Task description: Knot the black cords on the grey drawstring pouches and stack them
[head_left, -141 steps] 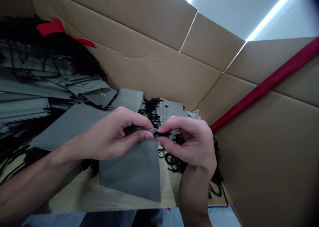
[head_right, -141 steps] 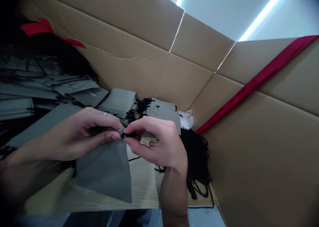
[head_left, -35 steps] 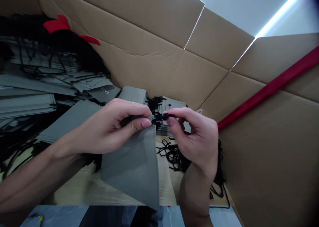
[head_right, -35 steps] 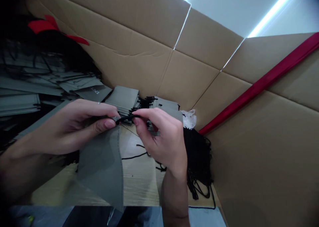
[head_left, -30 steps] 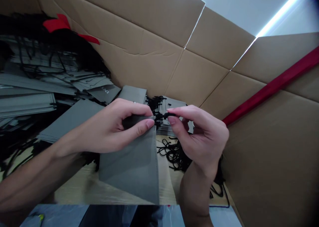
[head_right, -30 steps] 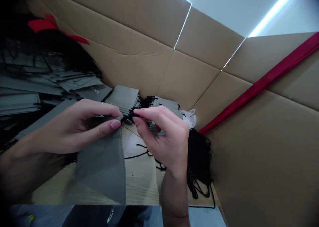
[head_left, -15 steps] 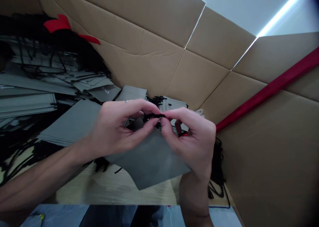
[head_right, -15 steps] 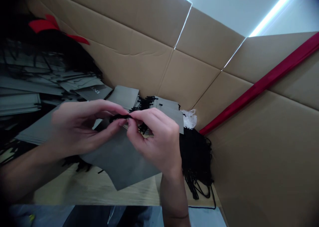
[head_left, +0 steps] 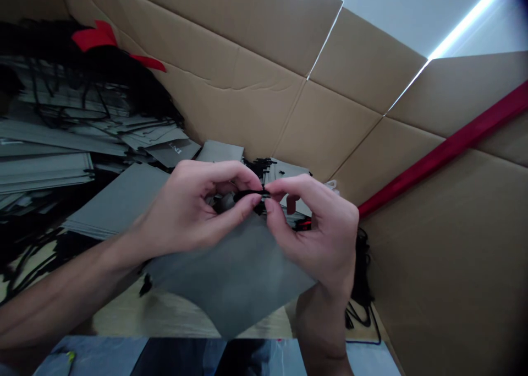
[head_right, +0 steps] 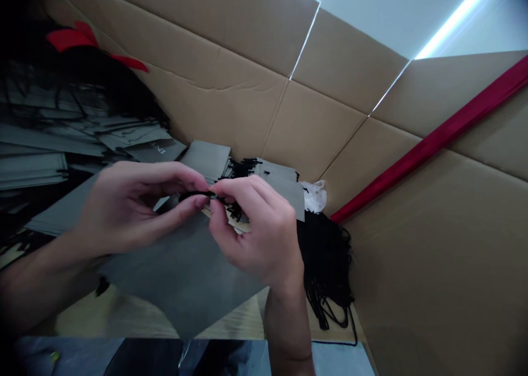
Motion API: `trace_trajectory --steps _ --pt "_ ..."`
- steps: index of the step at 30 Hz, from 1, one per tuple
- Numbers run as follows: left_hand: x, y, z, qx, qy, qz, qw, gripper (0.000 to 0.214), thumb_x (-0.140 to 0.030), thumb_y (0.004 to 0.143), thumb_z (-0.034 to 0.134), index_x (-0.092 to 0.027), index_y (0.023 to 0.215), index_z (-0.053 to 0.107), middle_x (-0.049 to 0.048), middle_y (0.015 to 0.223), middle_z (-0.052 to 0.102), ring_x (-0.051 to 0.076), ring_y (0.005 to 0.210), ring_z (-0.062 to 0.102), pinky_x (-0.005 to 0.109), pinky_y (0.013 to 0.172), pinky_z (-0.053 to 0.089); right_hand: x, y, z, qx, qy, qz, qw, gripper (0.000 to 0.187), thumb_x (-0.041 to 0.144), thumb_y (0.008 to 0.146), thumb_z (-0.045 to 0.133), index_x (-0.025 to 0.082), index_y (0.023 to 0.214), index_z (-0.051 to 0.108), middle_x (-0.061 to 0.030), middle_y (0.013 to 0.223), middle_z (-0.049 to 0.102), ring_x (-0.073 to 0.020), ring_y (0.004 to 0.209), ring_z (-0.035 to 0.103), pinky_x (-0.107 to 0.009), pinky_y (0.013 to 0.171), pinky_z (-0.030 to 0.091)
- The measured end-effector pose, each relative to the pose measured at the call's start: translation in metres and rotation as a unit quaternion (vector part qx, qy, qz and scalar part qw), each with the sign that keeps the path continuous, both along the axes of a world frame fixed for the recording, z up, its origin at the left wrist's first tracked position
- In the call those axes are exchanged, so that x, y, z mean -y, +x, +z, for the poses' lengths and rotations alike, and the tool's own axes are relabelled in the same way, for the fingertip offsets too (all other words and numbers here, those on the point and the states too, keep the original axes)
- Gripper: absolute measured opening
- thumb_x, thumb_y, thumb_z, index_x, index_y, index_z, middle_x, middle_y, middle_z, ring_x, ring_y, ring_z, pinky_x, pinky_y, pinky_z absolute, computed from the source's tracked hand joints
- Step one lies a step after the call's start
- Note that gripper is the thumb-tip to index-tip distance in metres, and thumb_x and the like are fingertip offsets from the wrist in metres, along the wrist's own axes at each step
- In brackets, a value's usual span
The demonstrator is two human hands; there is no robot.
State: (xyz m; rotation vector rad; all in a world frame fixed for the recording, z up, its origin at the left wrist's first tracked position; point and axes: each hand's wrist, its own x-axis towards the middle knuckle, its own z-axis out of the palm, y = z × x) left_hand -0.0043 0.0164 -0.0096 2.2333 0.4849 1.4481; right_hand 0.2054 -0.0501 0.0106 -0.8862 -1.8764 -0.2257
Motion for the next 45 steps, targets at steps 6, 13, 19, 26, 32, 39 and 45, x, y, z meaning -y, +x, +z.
trace_trajectory --steps 6,13,19,26,32,39,45 --pt "-0.003 -0.002 -0.001 -0.03 0.007 -0.011 0.999 0.011 -0.03 0.109 0.074 -0.029 0.118 0.081 -0.0014 0.103 0.087 0.013 0.086 0.081 0.02 0.068 0.059 -0.003 0.008 0.0 0.078 0.016 -0.021 0.997 0.011 0.013 0.11 0.072 0.017 0.115 0.08 -0.0042 0.103 0.086 -0.017 0.091 0.079 -0.031 0.084 0.063" --pt "-0.001 -0.001 -0.005 -0.063 0.054 0.038 0.996 0.011 -0.03 0.111 0.073 -0.027 0.121 0.077 -0.003 0.099 0.084 0.009 0.073 0.073 0.02 0.058 0.05 -0.009 0.009 -0.004 0.219 -0.023 -0.086 0.972 0.025 0.012 0.114 0.056 0.01 0.106 0.08 -0.01 0.092 0.079 -0.0234 0.081 0.073 -0.038 0.073 0.054" --pt "-0.004 0.0 0.005 -0.135 -0.009 -0.013 0.991 0.02 -0.035 0.117 0.058 -0.022 0.113 0.073 -0.004 0.079 0.07 0.009 0.064 0.059 0.022 0.055 0.041 -0.011 0.012 -0.005 0.182 0.002 -0.095 0.979 0.029 0.011 0.113 0.053 0.011 0.108 0.081 -0.0097 0.094 0.081 -0.0226 0.083 0.074 -0.037 0.077 0.055" --pt "-0.006 0.0 0.006 -0.173 0.028 -0.051 0.983 0.035 -0.023 0.117 0.052 -0.02 0.082 0.056 -0.006 0.067 0.049 0.009 0.061 0.039 0.026 0.059 0.033 -0.019 0.007 -0.01 0.132 0.031 -0.084 0.987 0.028 0.009 0.108 0.058 0.013 0.093 0.081 -0.0088 0.089 0.084 -0.0205 0.077 0.077 -0.036 0.071 0.053" --pt "-0.009 -0.004 0.012 -0.156 0.048 -0.116 0.98 0.034 -0.018 0.113 0.057 -0.021 0.079 0.052 -0.0065 0.065 0.043 0.009 0.058 0.038 0.025 0.055 0.031 -0.017 0.003 -0.01 0.095 0.037 -0.064 0.993 0.031 0.011 0.109 0.058 0.018 0.087 0.079 -0.005 0.085 0.084 -0.0166 0.074 0.076 -0.032 0.07 0.055" --pt "-0.008 -0.006 0.016 -0.137 -0.006 -0.152 0.979 0.033 -0.019 0.116 0.053 -0.021 0.082 0.052 -0.007 0.067 0.041 0.009 0.057 0.036 0.022 0.052 0.031 -0.009 0.014 -0.001 0.063 -0.035 -0.004 0.997 0.02 0.013 0.112 0.061 0.018 0.113 0.08 -0.0041 0.105 0.088 -0.0162 0.094 0.083 -0.029 0.087 0.065" --pt "-0.012 -0.007 0.013 -0.154 -0.059 -0.148 0.975 0.036 -0.029 0.119 0.05 -0.02 0.087 0.064 -0.0038 0.07 0.053 0.011 0.062 0.046 0.021 0.056 0.038 -0.005 0.027 0.004 -0.014 -0.101 0.101 0.99 0.038 0.013 0.104 0.077 0.024 0.14 0.074 -0.0049 0.123 0.084 -0.0182 0.1 0.08 -0.033 0.083 0.068"
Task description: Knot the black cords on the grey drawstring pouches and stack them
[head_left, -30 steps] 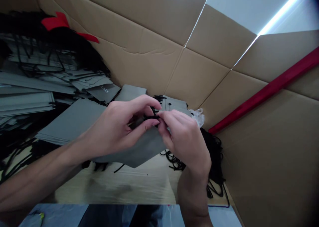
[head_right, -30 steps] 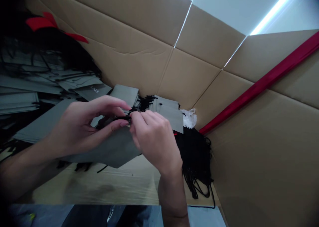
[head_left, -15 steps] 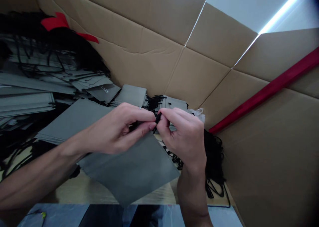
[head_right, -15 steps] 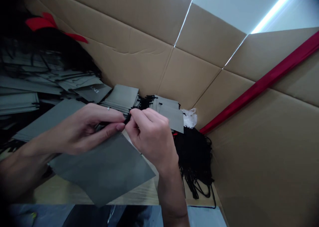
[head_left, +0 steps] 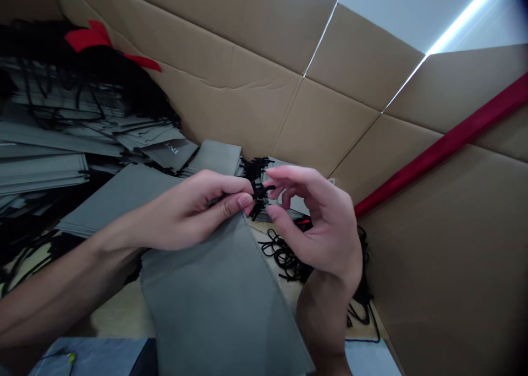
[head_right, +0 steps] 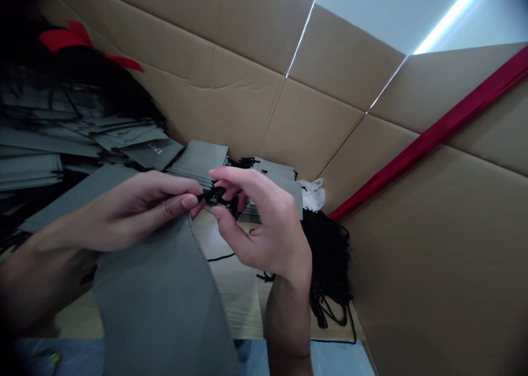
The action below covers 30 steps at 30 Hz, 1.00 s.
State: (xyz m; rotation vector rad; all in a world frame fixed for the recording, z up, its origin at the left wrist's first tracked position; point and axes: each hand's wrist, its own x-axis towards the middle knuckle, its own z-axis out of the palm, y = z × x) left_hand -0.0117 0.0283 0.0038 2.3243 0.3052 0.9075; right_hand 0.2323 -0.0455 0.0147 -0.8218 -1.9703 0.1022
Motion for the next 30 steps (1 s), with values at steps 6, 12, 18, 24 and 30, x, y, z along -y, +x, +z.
trace_trajectory --steps 6,12,18,24,30 --pt "-0.001 0.0 -0.005 -0.023 -0.015 0.0 1.0 0.038 -0.034 0.119 0.051 -0.02 0.086 0.064 -0.0013 0.073 0.063 0.012 0.066 0.055 0.024 0.058 0.041 -0.006 -0.001 -0.001 0.034 0.011 0.018 0.999 0.013 0.021 0.104 0.086 0.024 0.115 0.081 -0.0012 0.105 0.087 -0.0137 0.081 0.077 -0.029 0.075 0.066" --pt "0.008 0.003 0.0 -0.026 -0.007 -0.051 0.998 0.034 -0.028 0.116 0.051 -0.021 0.086 0.065 -0.0034 0.066 0.051 0.012 0.058 0.043 0.028 0.055 0.035 -0.011 -0.003 -0.005 -0.012 0.003 0.075 0.997 0.019 0.005 0.09 0.079 0.022 0.099 0.08 0.0011 0.09 0.082 -0.0125 0.076 0.075 -0.027 0.072 0.063" --pt "0.019 -0.001 0.0 -0.012 -0.002 -0.076 0.997 0.033 -0.019 0.109 0.055 -0.023 0.076 0.049 -0.0029 0.064 0.047 0.013 0.056 0.043 0.031 0.055 0.033 -0.023 -0.006 -0.017 -0.099 -0.098 0.204 0.969 0.01 0.014 0.088 0.083 0.024 0.091 0.08 0.0009 0.082 0.08 -0.0149 0.071 0.074 -0.03 0.066 0.062" --pt "0.023 -0.003 -0.006 0.028 0.027 -0.072 0.997 0.035 -0.018 0.109 0.055 -0.024 0.077 0.042 -0.0019 0.066 0.041 0.017 0.063 0.039 0.036 0.061 0.034 -0.025 -0.013 -0.022 -0.178 -0.176 0.236 0.939 0.017 0.034 0.091 0.092 0.024 0.089 0.079 -0.0019 0.082 0.081 -0.017 0.073 0.076 -0.033 0.068 0.067" --pt "0.018 0.003 0.0 0.054 0.02 -0.004 0.998 0.036 -0.024 0.113 0.056 -0.022 0.077 0.053 -0.004 0.065 0.043 0.012 0.057 0.037 0.03 0.054 0.032 -0.026 -0.014 -0.013 -0.205 -0.199 0.144 0.947 0.032 0.051 0.091 0.093 0.024 0.09 0.076 -0.0035 0.084 0.082 -0.0154 0.063 0.073 -0.027 0.051 0.06"
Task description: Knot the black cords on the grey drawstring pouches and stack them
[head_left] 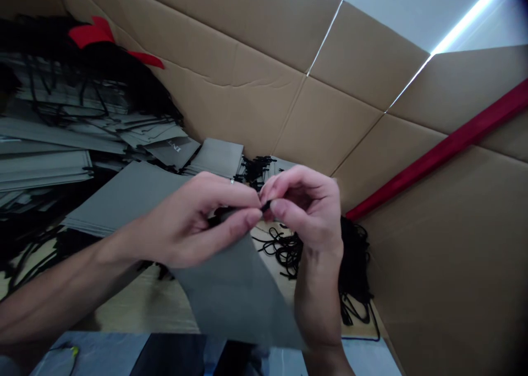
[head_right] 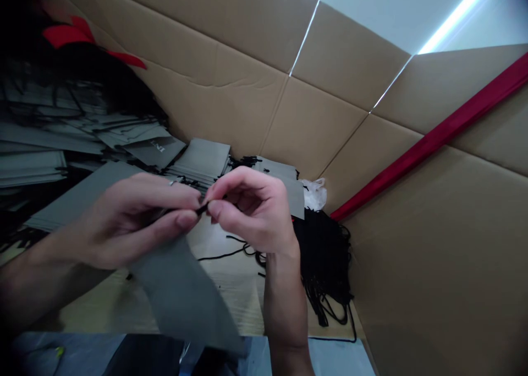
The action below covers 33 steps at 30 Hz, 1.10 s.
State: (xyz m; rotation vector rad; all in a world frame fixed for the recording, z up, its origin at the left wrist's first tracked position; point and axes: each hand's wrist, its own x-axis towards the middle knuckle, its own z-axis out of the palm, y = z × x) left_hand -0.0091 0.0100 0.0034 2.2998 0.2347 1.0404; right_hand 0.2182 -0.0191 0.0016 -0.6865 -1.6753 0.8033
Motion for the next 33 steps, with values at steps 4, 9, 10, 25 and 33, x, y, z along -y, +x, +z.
trace_trajectory --steps 4,9,10,25,33 --pt "-0.01 -0.002 0.003 -0.082 -0.034 0.02 0.996 0.026 -0.043 0.114 0.063 -0.021 0.101 0.069 -0.0038 0.074 0.059 0.012 0.064 0.051 0.024 0.056 0.039 -0.001 0.01 0.005 0.004 0.058 -0.131 0.99 0.016 0.034 0.094 0.09 0.024 0.094 0.078 0.0004 0.085 0.081 -0.0129 0.065 0.073 -0.025 0.057 0.061" --pt "-0.018 -0.002 -0.003 -0.171 -0.055 0.029 0.983 0.012 -0.031 0.106 0.07 -0.021 0.1 0.068 -0.0043 0.077 0.068 0.011 0.063 0.058 0.023 0.057 0.04 0.006 0.035 0.011 0.055 0.126 -0.251 0.958 0.006 0.026 0.099 0.086 0.024 0.1 0.081 -0.0014 0.092 0.083 -0.0168 0.078 0.077 -0.03 0.07 0.064" --pt "-0.019 -0.001 -0.006 -0.18 -0.046 0.043 0.982 0.014 -0.028 0.106 0.069 -0.02 0.094 0.067 -0.0042 0.075 0.067 0.011 0.061 0.057 0.024 0.057 0.038 0.009 0.039 0.013 0.09 0.142 -0.253 0.953 0.005 0.026 0.101 0.085 0.025 0.104 0.082 -0.0037 0.1 0.085 -0.02 0.09 0.081 -0.033 0.078 0.067" --pt "-0.015 -0.028 0.014 0.101 0.097 0.308 0.941 0.02 -0.04 0.105 0.086 -0.021 0.108 0.08 -0.0006 0.103 0.082 0.016 0.098 0.072 0.034 0.087 0.054 0.006 0.041 0.012 0.259 0.196 -0.275 0.905 0.005 0.031 0.102 0.088 0.031 0.104 0.092 -0.0039 0.101 0.072 -0.0236 0.1 0.065 -0.04 0.087 0.052" --pt "0.01 -0.074 0.033 0.186 0.109 0.418 0.883 0.037 -0.044 0.122 0.065 -0.01 0.116 0.076 -0.0064 0.102 0.073 0.003 0.095 0.064 0.03 0.083 0.054 -0.046 0.015 -0.022 -0.007 -0.036 -0.202 0.979 0.039 0.059 0.089 0.094 0.022 0.095 0.083 0.0031 0.076 0.067 -0.0134 0.069 0.055 -0.029 0.064 0.043"
